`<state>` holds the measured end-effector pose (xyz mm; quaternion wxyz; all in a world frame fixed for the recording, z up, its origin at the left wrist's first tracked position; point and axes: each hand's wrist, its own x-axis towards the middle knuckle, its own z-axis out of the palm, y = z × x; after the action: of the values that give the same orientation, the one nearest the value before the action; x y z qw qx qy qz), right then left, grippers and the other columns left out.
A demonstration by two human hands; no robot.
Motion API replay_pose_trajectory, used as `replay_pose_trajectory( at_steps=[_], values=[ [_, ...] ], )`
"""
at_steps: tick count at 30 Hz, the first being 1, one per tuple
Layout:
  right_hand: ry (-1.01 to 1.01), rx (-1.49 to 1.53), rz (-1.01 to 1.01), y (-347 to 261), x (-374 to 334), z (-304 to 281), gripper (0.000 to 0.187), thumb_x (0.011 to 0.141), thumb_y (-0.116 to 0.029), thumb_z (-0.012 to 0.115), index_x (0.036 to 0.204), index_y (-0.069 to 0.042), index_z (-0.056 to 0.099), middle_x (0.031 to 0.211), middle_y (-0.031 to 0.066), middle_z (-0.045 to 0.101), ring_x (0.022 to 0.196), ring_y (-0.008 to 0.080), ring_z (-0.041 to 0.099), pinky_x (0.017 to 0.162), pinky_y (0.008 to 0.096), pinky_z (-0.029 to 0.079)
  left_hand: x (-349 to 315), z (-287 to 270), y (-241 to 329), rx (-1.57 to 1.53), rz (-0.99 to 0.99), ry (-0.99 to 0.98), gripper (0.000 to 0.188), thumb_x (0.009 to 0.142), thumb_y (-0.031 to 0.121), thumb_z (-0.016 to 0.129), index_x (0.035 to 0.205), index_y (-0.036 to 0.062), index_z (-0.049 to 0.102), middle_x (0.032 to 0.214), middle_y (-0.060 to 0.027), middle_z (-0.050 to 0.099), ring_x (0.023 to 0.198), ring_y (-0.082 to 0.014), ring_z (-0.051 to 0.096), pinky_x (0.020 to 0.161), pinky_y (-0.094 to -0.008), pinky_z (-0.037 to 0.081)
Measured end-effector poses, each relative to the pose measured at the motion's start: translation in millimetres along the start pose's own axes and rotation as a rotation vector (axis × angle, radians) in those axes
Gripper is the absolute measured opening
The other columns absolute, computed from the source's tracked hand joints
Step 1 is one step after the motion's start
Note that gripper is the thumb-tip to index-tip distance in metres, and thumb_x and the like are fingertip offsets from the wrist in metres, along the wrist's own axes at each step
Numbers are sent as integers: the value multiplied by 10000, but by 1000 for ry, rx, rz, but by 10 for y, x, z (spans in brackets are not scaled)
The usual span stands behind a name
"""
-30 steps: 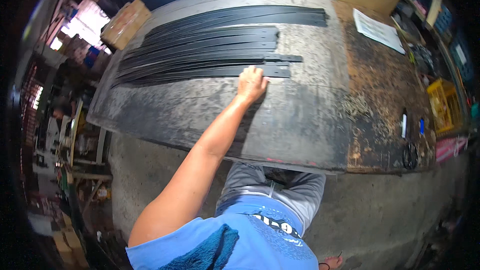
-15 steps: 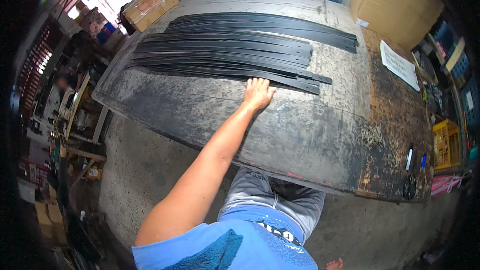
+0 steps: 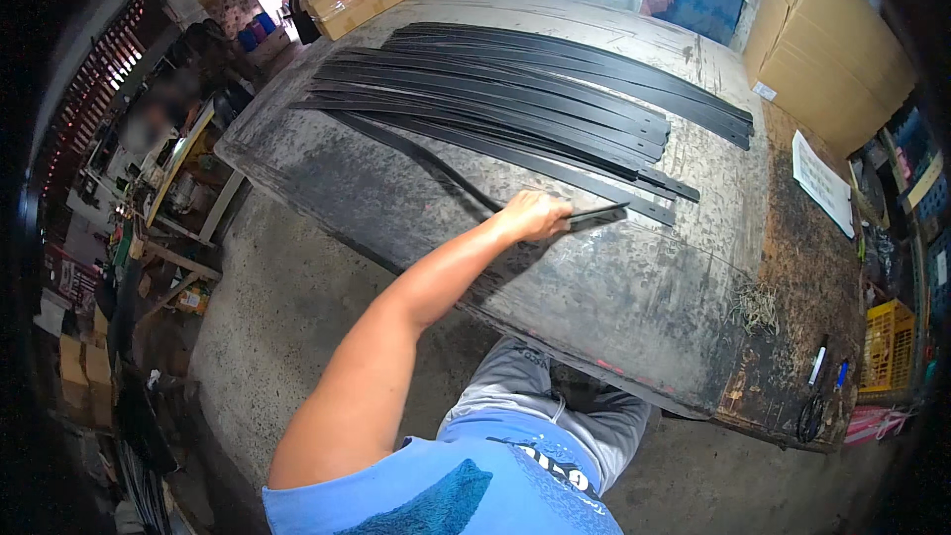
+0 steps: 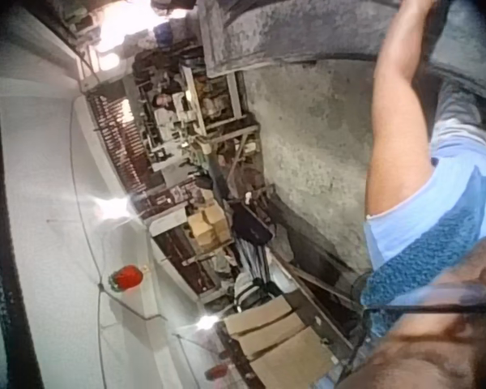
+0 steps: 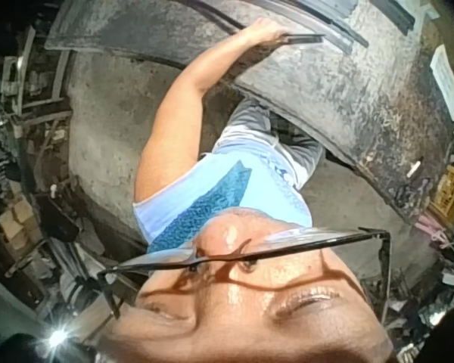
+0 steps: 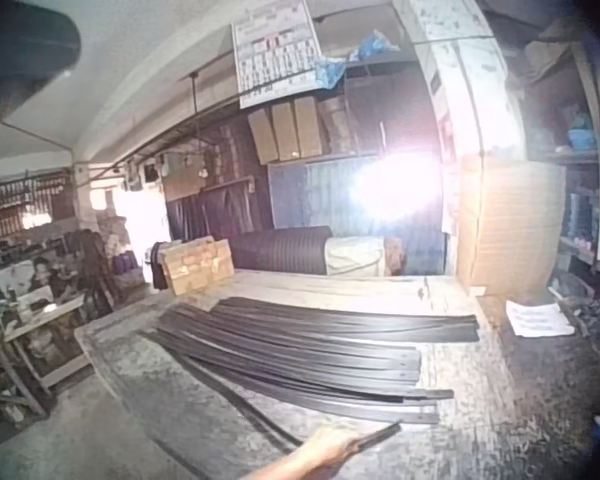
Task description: The recorder assembles long black leather-like straps by attaching green wire loops and trimming edges with scissors.
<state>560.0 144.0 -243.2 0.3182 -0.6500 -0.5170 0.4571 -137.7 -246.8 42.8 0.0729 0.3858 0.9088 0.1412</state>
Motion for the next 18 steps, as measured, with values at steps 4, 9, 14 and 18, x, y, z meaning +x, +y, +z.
replay_pose_trajectory(
  at_steps=[4, 9, 14, 18],
  values=[
    [-30, -8, -14, -17, -44, 180, 211, 942, -325, 445, 943, -220, 628, 723, 67, 572, 597, 230, 544, 501, 390, 430, -645, -46, 214, -128, 156, 83, 196, 894, 218, 610, 905, 33, 545, 954, -187, 597, 927, -391, 609, 756, -478, 496],
    [-57, -7, -38, -23, -85, 409, 193, 932, -319, 451, 946, -235, 624, 712, 60, 561, 586, 223, 531, 491, 378, 417, -1171, 92, 1104, -388, 185, -44, 274, 952, 253, 549, 1187, 111, 544, 953, -197, 650, 903, -385, 643, 757, -482, 528],
    [-62, 2, -69, -76, -129, 565, 177, 922, -312, 458, 949, -249, 621, 701, 53, 550, 574, 216, 518, 480, 366, 403, -1207, 75, 2097, -477, 244, -222, 425, 969, 407, 465, 1249, 102, 557, 1096, -241, 561, 1050, -412, 556, 910, -500, 456],
    [-31, 10, -87, -88, -211, 550, 166, 914, -307, 463, 952, -261, 618, 692, 47, 541, 565, 211, 508, 472, 356, 392, -1103, 513, 2604, -527, 499, 96, 375, 851, 342, 655, 1044, 31, 572, 916, -160, 551, 902, -347, 576, 779, -486, 456]
  ],
)
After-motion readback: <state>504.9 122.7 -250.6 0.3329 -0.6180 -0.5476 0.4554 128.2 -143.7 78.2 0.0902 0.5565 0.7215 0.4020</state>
